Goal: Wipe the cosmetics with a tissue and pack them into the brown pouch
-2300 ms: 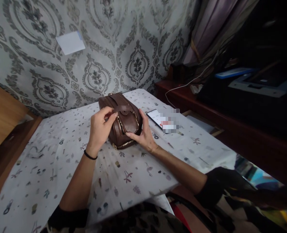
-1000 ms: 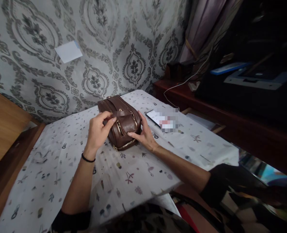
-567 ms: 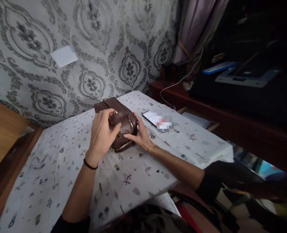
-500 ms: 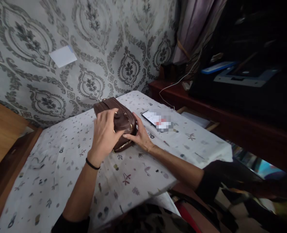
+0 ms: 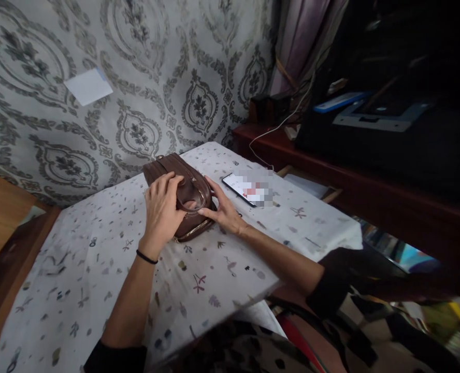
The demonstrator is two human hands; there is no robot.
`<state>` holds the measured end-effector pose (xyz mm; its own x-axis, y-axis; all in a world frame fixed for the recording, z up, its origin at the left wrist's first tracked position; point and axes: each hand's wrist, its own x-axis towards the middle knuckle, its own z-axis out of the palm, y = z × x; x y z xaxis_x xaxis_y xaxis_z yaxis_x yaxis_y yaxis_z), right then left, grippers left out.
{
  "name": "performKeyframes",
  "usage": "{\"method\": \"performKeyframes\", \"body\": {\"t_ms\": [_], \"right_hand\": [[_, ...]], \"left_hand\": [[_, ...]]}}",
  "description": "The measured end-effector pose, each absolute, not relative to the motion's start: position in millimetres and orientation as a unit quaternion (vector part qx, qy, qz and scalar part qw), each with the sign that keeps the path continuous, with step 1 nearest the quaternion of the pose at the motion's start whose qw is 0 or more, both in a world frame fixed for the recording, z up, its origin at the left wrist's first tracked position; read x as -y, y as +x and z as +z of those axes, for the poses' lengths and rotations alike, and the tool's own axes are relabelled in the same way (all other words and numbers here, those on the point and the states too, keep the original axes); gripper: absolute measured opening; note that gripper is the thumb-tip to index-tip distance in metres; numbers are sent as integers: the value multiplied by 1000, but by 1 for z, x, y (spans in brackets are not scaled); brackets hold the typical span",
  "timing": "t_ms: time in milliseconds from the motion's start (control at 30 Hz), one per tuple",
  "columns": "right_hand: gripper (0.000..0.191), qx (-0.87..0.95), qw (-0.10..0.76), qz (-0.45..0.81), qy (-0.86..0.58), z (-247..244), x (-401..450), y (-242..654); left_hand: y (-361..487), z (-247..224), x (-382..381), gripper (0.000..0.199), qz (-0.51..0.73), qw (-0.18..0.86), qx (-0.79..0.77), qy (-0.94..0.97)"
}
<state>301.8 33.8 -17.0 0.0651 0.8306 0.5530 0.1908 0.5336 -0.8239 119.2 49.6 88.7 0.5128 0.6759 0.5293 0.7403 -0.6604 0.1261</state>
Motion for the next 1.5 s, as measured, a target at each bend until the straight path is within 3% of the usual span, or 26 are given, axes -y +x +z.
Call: {"method": "performKeyframes", "body": {"t_ms": [233,433,567,667,800,900,1033,1167,1267,1500], "right_hand": [[88,584,649,223,-434,-21,-39,290],[80,578,648,234,-437,-13,-36,291],[53,563,643,225,-467,1,-38,293],[48,566,624,191,-505,10,-42,292],[41,586,563,102,-574,18,-44,286],[39,607,463,22,-646,29,-40,283],[46,646,322,-50,-690,55,-30,281],[59,657,254,-66,-706,81,-18,275],[66,661,276,-40,-697,84,-14,272],[71,622,496,105,-597,44,-23,288]], "left_hand": [[115,88,-61,27,-431,-122,358,-819],[120,78,-66,48,-527,-321,363,-697],[121,74,-68,55,-541,-351,370,-669],[121,74,-67,56,-543,-363,371,-660],[122,74,-67,56,-551,-379,369,-645],[123,74,-67,56,-558,-381,363,-641],[123,75,-67,58,-550,-376,369,-649],[122,76,-66,57,-538,-340,374,-674],[122,77,-65,54,-534,-317,377,-688],[122,78,-64,49,-530,-294,374,-702]]}}
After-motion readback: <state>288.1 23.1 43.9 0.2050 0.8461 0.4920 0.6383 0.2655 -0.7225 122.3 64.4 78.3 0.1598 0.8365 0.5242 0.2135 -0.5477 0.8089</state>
